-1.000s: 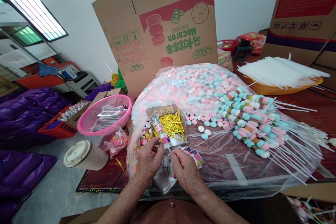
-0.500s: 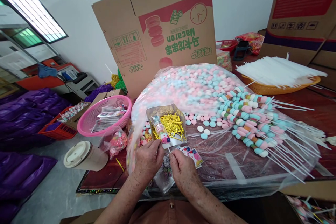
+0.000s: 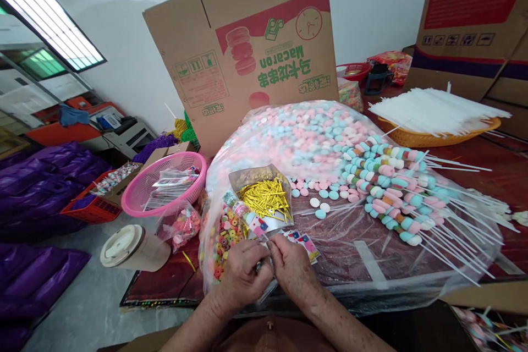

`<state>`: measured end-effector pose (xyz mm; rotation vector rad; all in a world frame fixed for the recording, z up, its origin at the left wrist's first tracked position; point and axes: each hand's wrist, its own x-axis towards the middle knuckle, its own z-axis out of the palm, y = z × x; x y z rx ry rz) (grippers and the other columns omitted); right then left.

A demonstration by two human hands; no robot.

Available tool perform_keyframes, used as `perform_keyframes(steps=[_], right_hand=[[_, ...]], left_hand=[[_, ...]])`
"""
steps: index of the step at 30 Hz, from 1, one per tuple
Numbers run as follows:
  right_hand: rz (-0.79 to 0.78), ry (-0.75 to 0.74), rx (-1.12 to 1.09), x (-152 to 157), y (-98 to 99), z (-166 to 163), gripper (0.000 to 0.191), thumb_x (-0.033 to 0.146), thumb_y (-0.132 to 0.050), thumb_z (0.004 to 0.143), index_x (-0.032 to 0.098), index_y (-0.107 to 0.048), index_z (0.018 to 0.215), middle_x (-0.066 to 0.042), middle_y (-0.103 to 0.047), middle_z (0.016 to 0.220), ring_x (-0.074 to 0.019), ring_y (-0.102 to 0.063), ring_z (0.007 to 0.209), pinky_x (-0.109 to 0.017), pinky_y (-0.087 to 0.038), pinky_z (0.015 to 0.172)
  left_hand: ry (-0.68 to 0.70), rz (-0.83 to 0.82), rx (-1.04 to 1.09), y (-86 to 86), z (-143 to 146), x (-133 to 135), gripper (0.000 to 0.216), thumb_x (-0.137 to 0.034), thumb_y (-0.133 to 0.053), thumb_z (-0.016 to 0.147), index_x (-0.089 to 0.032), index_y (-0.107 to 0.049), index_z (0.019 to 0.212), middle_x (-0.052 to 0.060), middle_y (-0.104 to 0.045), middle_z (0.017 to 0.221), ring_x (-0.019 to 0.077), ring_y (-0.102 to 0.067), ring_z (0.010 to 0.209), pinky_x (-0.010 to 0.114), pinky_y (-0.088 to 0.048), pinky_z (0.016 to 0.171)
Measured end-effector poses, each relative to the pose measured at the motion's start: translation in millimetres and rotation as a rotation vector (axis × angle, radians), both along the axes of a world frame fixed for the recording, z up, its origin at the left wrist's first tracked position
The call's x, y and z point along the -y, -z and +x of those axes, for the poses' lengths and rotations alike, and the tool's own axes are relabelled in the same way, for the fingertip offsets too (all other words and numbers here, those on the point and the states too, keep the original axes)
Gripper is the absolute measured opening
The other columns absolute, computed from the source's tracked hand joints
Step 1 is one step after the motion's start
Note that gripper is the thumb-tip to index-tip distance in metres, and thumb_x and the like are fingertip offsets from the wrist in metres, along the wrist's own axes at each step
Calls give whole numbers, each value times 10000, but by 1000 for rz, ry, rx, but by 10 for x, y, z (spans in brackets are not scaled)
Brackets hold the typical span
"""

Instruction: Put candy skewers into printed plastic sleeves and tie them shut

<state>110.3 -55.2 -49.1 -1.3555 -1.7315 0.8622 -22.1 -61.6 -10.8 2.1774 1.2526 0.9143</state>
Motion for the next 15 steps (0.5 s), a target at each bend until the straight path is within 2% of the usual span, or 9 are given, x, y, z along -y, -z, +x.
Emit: perform_keyframes(steps=[2,3,4,6,7,9,11,13,15], right_hand=[[-15,-15,27,-47,-33,101,308,344,-340,870,194,-542,693,-8,-571,583,-152,-513,555,-243,-368,531],[-19,-36,33,-70,-63,158,310,346,-346,868,191,-553,697,-3,-567,578,-148,-505,546,-240,-359,523],[-22,-69,32,-90,-101,218,310,346,-353,868,190,-562,702,2,-562,576,-142,-496,539,-236,-349,514],[-22,-157,23,-123,-196,335,312,341,-361,872,190,-567,693,13,-545,567,-131,-473,532,-224,-328,496],[-18,-202,29,-137,-249,391,318,338,-361,876,190,-563,680,16,-535,564,-126,-462,531,-220,-320,492],[-1,-280,74,-164,-354,492,334,336,-357,886,188,-558,665,16,-530,569,-119,-447,532,-218,-311,495],[29,-334,153,-192,-442,578,342,334,-348,897,181,-568,685,8,-546,597,-117,-451,546,-220,-311,513],[63,-374,240,-221,-506,641,348,332,-342,905,175,-576,702,-2,-554,611,-118,-454,553,-222,-307,523],[94,-407,339,-252,-544,670,344,325,-343,907,172,-578,707,-11,-560,616,-121,-459,560,-225,-300,528]], left_hand=[[99,32,-33,-144,-85,-35,215,-132,-514,770,-235,-691,835,75,-666,702,198,-581,669,295,-391,676],[99,67,-60,-230,-149,-85,236,-149,-511,789,-238,-680,927,88,-690,807,212,-604,755,314,-403,740],[17,130,-69,-314,-221,-154,261,-164,-512,802,-241,-656,1007,98,-691,922,226,-606,858,346,-390,829],[-108,208,-207,-439,-357,-325,403,-246,-615,747,-235,-581,1148,128,-580,1213,299,-478,1149,458,-235,1009],[-127,210,-278,-468,-406,-408,458,-278,-665,701,-234,-576,1149,132,-532,1275,329,-412,1215,508,-128,1048],[-10,142,-404,-457,-437,-532,433,-369,-708,656,-241,-611,1059,120,-603,1174,330,-476,1150,533,-69,1057],[107,20,-515,-389,-380,-569,324,-421,-632,729,-223,-619,985,99,-669,994,285,-577,987,495,-226,1019],[170,-99,-602,-305,-268,-529,311,-440,-498,825,-198,-590,996,87,-674,909,247,-608,868,394,-401,868],[195,-164,-630,-224,-148,-454,347,-453,-405,867,-179,-565,1008,83,-666,883,232,-609,807,313,-441,707]])
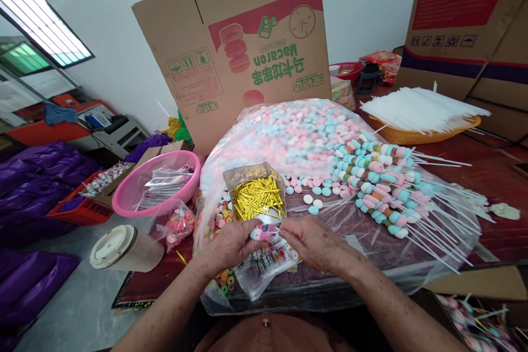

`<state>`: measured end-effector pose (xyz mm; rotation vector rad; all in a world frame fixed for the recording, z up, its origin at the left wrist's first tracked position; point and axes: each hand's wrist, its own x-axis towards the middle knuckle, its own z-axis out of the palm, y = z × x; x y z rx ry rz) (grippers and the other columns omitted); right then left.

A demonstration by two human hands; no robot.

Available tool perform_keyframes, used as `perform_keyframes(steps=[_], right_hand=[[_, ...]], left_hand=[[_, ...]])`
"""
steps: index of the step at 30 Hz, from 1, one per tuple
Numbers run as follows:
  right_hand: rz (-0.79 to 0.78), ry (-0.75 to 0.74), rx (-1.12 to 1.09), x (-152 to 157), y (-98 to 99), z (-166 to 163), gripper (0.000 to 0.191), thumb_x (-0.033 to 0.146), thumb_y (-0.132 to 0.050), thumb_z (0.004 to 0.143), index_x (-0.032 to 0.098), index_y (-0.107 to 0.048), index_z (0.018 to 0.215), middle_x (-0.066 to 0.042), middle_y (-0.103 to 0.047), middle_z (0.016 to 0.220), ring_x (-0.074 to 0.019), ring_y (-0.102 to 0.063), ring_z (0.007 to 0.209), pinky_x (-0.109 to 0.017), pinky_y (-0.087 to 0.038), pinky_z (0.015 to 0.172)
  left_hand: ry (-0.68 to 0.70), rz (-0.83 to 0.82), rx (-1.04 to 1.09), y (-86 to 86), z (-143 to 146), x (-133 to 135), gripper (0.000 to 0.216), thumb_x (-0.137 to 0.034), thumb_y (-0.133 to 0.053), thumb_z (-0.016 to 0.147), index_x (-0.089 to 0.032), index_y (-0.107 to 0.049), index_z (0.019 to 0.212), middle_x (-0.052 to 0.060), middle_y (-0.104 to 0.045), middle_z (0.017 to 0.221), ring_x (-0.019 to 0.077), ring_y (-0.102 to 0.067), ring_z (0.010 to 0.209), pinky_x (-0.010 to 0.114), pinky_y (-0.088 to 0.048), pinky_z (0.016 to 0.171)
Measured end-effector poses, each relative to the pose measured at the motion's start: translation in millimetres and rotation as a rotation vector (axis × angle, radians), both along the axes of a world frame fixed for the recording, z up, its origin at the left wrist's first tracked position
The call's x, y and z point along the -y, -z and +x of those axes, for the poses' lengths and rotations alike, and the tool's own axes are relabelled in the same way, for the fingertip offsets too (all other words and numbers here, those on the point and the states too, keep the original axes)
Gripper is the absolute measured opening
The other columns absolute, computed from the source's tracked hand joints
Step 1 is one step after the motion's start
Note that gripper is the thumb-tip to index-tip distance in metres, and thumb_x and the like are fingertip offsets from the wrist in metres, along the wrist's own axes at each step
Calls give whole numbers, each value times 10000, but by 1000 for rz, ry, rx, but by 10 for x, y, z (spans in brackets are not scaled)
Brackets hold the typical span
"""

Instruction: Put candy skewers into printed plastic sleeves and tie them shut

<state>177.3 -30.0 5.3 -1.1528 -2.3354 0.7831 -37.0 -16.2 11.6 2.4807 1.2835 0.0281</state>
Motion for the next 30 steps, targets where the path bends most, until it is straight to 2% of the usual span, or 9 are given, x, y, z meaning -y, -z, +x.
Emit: perform_keyframes(steps=[5,8,11,14,17,21,23,26,30], right_hand=[[71,-31,115,-130,3,-20,310,292,-375,884,176,-580,683,-30,-566,618,-144,-493,595,-246,-326,556],[47,177,-227,-196,82,-24,254,336,-408,866,179,-609,865,-40,-583,754,-147,-512,664,-250,-386,600],[-201,350,-513,-137,223,-111,379,413,-524,803,177,-540,1099,-9,-574,750,-125,-499,592,-231,-394,522],[-456,258,-594,11,372,-332,367,414,-579,758,165,-565,1027,48,-516,550,-107,-465,478,-212,-352,443],[-468,298,-657,102,462,-515,253,423,-511,788,178,-575,779,60,-458,467,-95,-425,414,-210,-327,412],[-481,343,-680,100,478,-520,264,426,-497,792,193,-493,667,50,-492,479,-94,-434,425,-209,-341,423],[-536,323,-717,102,460,-499,277,448,-495,791,197,-469,678,48,-518,497,-85,-427,416,-200,-331,412],[-638,239,-752,133,436,-527,311,492,-494,787,199,-450,692,52,-529,493,-69,-386,363,-187,-279,367],[-586,373,-807,112,417,-542,343,527,-493,776,200,-454,680,57,-497,470,-71,-356,348,-194,-262,355]], left_hand=[[-67,-107,256,205,210,136,364,-425,-322,892,-177,-555,764,50,-621,712,173,-561,646,258,-396,586],[-345,-320,626,269,277,152,392,-481,-303,880,-184,-491,707,13,-564,636,132,-512,546,234,-377,513],[-557,-525,859,275,323,156,403,-547,-308,853,-191,-470,753,-4,-532,662,118,-475,496,224,-327,430],[-563,-414,904,291,359,190,386,-550,-362,838,-194,-477,742,-9,-485,688,128,-468,598,243,-386,540],[-673,-339,944,318,370,266,342,-528,-411,830,-198,-472,759,-8,-478,716,136,-471,686,255,-408,661],[-684,-810,1121,308,327,350,330,-499,-512,776,-200,-483,912,-15,-543,710,114,-490,545,256,-415,556],[-643,-932,1193,290,291,352,306,-453,-562,740,-182,-512,873,-14,-559,668,105,-476,494,241,-395,510],[-636,-819,1154,267,230,320,257,-414,-531,754,-163,-529,697,-25,-517,551,88,-407,442,213,-316,446],[-567,-568,995,262,167,301,285,-360,-551,746,-139,-559,566,-22,-488,524,94,-397,519,215,-302,503]])
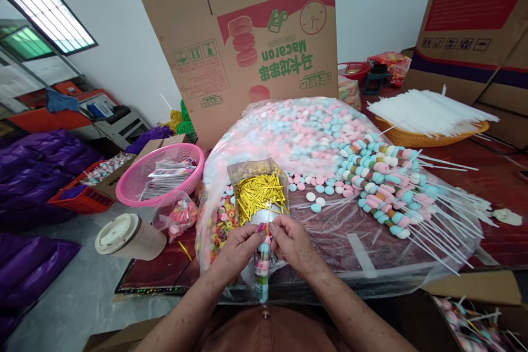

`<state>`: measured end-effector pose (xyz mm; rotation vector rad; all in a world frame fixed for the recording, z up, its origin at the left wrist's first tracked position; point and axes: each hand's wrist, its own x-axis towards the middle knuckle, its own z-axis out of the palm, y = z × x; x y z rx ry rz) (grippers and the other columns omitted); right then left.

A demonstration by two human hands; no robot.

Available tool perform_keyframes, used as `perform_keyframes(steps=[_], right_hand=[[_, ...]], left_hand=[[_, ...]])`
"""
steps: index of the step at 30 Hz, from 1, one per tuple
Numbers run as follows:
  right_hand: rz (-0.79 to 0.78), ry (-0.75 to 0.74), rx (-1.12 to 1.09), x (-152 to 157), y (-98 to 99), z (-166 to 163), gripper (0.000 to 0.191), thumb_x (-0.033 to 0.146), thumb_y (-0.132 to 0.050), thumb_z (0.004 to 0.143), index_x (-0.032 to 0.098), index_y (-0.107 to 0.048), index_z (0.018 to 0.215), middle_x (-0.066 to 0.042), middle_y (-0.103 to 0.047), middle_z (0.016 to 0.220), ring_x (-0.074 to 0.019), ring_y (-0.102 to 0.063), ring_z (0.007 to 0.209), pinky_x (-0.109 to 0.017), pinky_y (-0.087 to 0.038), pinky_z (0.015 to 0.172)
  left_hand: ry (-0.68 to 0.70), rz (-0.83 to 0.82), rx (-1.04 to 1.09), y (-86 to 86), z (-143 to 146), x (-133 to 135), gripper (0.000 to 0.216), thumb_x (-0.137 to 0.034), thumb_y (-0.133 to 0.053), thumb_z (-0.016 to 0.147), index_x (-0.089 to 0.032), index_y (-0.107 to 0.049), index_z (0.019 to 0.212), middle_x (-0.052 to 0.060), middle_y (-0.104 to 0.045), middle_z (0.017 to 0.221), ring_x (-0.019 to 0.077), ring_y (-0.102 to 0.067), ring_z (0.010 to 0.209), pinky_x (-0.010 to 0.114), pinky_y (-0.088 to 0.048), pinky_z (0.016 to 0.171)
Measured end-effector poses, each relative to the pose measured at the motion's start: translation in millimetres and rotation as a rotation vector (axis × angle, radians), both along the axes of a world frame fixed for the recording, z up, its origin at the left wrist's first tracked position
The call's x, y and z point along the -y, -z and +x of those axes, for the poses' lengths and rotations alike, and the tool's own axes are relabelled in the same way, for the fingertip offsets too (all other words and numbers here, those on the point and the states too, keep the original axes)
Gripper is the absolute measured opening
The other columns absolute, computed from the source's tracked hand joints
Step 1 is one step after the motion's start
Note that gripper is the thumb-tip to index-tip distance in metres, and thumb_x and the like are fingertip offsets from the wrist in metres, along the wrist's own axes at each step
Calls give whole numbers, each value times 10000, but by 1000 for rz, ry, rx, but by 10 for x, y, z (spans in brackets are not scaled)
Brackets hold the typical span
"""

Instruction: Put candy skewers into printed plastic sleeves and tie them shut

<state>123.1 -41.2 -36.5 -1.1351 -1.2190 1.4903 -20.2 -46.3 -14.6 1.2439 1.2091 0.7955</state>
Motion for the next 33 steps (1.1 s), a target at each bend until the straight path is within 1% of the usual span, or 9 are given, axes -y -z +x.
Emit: perform_keyframes(steps=[5,9,14,19,22,25,27,29,33], right_hand=[[216,62,146,-218,-150,190,264,423,-524,778,197,-555,911,14,-587,698,-118,-507,579,-231,-391,525],[333,-53,318,-322,-290,258,188,337,-476,790,182,-580,813,28,-535,574,-123,-493,548,-239,-390,530],[285,-91,228,-300,-269,182,182,351,-472,809,181,-524,768,18,-558,610,-101,-472,524,-217,-374,496],[65,23,1,-232,-90,148,369,465,-569,749,176,-500,968,14,-579,706,-89,-457,515,-210,-359,471],[10,-130,40,-144,15,92,338,487,-620,705,164,-545,770,32,-535,606,-84,-442,502,-202,-338,456],[8,-154,65,-61,69,15,368,510,-561,743,171,-496,614,53,-466,501,-67,-376,425,-195,-289,409],[-3,-132,63,-24,79,-16,362,511,-501,784,180,-487,638,52,-482,504,-69,-378,402,-196,-283,394],[8,-112,87,-1,68,-20,322,489,-455,817,189,-495,705,49,-506,522,-82,-407,398,-201,-294,390],[242,-103,334,-8,-16,0,211,342,-438,837,194,-536,723,25,-549,568,-113,-488,509,-221,-359,495]], left_hand=[[5,-138,97,0,34,45,284,-400,-584,708,-124,-625,655,-3,-544,576,111,-443,539,229,-331,526],[-14,-214,223,-19,97,50,284,-411,-629,666,-128,-618,672,-1,-562,591,101,-460,524,221,-356,521],[-160,-236,99,21,104,2,298,-453,-605,674,-159,-556,656,-41,-498,536,62,-336,385,190,-220,361],[-192,-127,141,40,75,-73,341,-503,-574,714,-168,-521,681,-40,-499,578,75,-403,460,184,-274,417],[-195,36,80,103,72,-88,285,-443,-601,719,-165,-537,714,-28,-515,633,94,-453,566,195,-360,518],[-216,24,136,173,79,-63,366,-400,-627,717,-200,-517,1003,-46,-516,650,95,-465,563,201,-380,542],[-170,-153,241,177,72,-38,425,-431,-612,727,-197,-483,1056,-47,-514,644,88,-456,510,205,-374,507],[-44,-295,283,130,46,-24,354,-476,-574,744,-161,-534,901,-23,-523,642,88,-455,490,208,-365,483],[200,-130,61,-58,-55,-50,305,-449,-510,803,-160,-589,744,4,-566,688,118,-496,594,224,-402,568]])
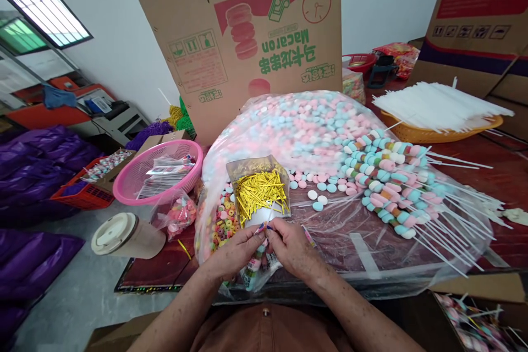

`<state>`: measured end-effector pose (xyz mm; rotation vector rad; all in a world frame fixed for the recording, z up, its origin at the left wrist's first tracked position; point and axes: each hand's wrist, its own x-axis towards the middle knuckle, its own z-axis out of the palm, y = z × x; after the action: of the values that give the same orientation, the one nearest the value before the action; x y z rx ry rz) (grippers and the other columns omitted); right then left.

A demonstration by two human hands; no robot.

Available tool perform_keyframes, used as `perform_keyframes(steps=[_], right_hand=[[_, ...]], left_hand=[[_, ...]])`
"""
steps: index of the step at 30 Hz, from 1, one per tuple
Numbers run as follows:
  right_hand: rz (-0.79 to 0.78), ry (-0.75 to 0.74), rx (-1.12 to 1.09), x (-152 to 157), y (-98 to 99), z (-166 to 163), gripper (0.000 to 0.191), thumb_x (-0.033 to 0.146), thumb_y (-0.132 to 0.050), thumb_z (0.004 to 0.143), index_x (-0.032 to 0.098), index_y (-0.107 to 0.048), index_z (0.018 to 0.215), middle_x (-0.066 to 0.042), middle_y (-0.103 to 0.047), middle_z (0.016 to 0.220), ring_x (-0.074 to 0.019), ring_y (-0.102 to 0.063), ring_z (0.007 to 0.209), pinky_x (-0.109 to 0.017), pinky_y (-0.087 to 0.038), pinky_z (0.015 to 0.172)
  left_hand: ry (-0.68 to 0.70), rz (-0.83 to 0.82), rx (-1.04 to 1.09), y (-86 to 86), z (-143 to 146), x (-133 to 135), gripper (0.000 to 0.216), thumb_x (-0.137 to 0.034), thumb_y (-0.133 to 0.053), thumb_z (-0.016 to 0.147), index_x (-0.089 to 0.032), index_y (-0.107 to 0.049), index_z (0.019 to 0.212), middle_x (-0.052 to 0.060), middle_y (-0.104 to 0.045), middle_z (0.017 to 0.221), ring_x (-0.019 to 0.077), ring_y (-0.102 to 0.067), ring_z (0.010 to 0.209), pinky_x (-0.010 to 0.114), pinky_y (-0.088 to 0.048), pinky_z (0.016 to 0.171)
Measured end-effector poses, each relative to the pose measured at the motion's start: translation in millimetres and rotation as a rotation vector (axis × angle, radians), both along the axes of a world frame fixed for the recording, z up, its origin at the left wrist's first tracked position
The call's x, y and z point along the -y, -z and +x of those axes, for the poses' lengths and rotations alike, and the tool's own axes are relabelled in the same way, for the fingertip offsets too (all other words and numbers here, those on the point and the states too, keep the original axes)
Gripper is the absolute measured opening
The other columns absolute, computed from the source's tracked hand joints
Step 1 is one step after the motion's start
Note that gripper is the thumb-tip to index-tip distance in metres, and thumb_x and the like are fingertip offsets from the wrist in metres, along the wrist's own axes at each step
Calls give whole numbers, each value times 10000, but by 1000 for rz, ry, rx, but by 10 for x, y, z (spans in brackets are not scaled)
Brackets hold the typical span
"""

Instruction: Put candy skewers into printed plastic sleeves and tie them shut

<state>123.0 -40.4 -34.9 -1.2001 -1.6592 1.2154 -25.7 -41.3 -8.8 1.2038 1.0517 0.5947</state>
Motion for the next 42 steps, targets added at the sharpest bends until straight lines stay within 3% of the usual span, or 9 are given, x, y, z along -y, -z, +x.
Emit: perform_keyframes(steps=[4,10,15,19,22,27,31,38,42], right_hand=[[124,74,143,-64,-34,-49,186,250,-445,781,195,-505,614,26,-514,533,-112,-457,513,-213,-336,483],[124,102,194,-120,9,-37,293,270,-409,819,196,-460,541,13,-487,475,-127,-471,469,-237,-368,468],[848,-257,547,-109,-175,165,247,147,-389,859,163,-595,994,-111,-638,1002,-263,-464,1108,-470,-285,948],[1083,-542,778,-78,-175,219,282,91,-372,865,109,-572,1063,-108,-658,916,-237,-536,954,-495,-250,991],[859,-584,814,-14,-79,184,209,78,-410,805,117,-610,848,-113,-646,755,-239,-558,794,-501,-322,927],[-75,-447,395,136,15,40,202,162,-347,756,211,-423,575,-20,-520,496,-184,-557,545,-361,-478,649],[-359,-612,255,30,-40,-8,321,204,-211,803,234,-298,496,68,-263,299,-134,-436,300,-259,-434,417],[129,-12,765,-651,72,-108,236,210,-404,855,156,-569,695,-88,-619,804,-179,-575,813,-278,-419,706],[198,44,902,-673,288,-343,210,105,-412,821,141,-594,722,-136,-601,859,-226,-543,886,-314,-385,741]], left_hand=[[146,224,-127,-141,-58,-41,278,-405,-483,826,-186,-644,887,21,-623,878,185,-526,867,283,-407,827],[146,198,-168,-145,-18,-8,236,-359,-492,801,-180,-637,750,11,-620,809,176,-528,794,266,-415,765],[134,-75,-114,-199,-47,13,281,-330,-515,743,-202,-570,499,13,-566,541,152,-504,528,255,-424,543],[373,-64,-87,-175,-54,-8,260,-282,-495,744,-205,-575,508,7,-576,512,152,-541,462,269,-447,517],[449,223,-385,-84,-51,-17,222,-219,-475,754,-207,-558,548,8,-593,534,166,-570,481,276,-454,539],[387,691,-736,54,-137,125,86,-164,-514,740,-179,-591,776,90,-630,749,237,-586,749,352,-441,724],[365,1063,-871,121,-297,298,210,-192,-406,837,-178,-581,953,96,-619,782,211,-571,720,340,-439,698],[-560,200,-140,207,-470,180,185,-360,-586,728,-179,-548,711,-17,-542,612,122,-533,533,231,-410,510],[-763,-217,199,212,-460,87,277,-345,-688,585,-174,-519,723,-43,-566,594,87,-519,408,193,-366,407]])
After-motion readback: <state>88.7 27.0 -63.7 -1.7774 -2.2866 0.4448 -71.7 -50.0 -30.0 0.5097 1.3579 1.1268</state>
